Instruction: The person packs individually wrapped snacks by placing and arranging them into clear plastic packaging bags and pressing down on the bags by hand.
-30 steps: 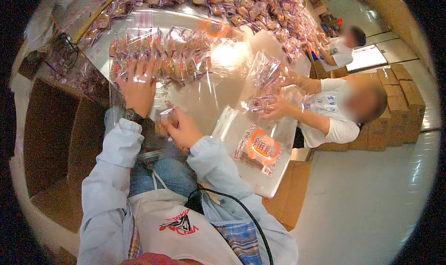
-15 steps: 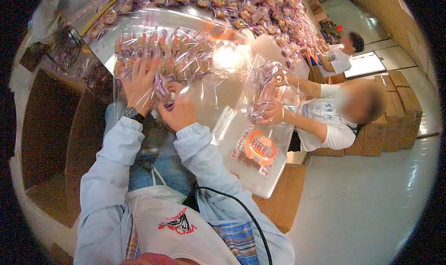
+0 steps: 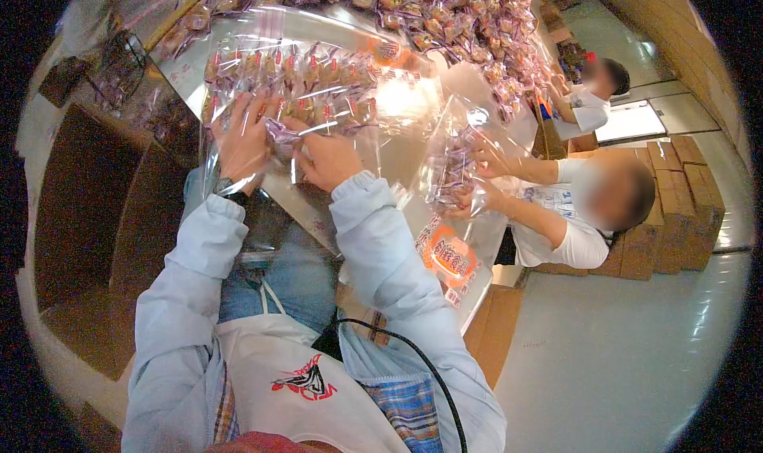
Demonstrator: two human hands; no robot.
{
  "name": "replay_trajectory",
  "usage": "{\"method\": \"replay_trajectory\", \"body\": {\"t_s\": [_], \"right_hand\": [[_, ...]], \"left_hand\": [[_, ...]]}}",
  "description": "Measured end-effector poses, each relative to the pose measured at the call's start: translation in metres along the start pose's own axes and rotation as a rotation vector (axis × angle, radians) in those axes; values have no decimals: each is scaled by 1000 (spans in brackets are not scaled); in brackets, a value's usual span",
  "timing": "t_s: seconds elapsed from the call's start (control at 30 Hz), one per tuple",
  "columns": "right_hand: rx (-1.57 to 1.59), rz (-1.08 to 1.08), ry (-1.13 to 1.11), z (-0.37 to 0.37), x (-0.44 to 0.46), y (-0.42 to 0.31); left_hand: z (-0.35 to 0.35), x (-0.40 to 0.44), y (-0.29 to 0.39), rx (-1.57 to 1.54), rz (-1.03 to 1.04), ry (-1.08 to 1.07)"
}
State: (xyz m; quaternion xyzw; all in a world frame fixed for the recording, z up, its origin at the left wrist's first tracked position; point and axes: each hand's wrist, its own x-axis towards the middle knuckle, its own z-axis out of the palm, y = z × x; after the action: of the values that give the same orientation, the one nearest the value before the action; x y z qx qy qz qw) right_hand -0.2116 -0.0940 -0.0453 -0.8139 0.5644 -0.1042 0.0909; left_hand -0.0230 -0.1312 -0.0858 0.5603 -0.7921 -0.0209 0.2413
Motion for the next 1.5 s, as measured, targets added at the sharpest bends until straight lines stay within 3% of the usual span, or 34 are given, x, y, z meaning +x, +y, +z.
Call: {"method": "replay_trajectory", "body": {"t_s": [0.1,0.23,0.33,0.5,0.53,0.67,0.77,0.87,0.93,1.0,1.13,1.37,1.5], "right_hand": [[32,23,119,8,-2,13],[68,-204,283,4,-10,3],[50,-233,153,9,-1,12],[131,-18,97,13,3,13],[87,-23,168,9,5,8],[84,143,106,26,8,11],[116,398,157,23,12,4],[97,228,381,51,19,19],[70,260,349,41,24,8],[72,455,152,22,26,-7],[138,278,512,45,35,-10],[-24,363,213,32,45,-20],[-40,219,222,19,37,-22]], "left_hand": [[8,1,-2,-3,7,7],[15,1,-4,11,15,6],[7,-1,-2,-59,3,15],[14,3,-3,73,14,39],[11,0,-2,90,21,30],[24,-1,-1,-14,-10,146],[26,2,-3,-7,-7,157],[21,0,-3,11,-13,184],[17,1,-1,51,-36,150],[12,2,0,69,-54,119],[10,2,-2,63,-53,129],[5,6,0,163,1,129],[12,6,-7,214,37,125]]}}
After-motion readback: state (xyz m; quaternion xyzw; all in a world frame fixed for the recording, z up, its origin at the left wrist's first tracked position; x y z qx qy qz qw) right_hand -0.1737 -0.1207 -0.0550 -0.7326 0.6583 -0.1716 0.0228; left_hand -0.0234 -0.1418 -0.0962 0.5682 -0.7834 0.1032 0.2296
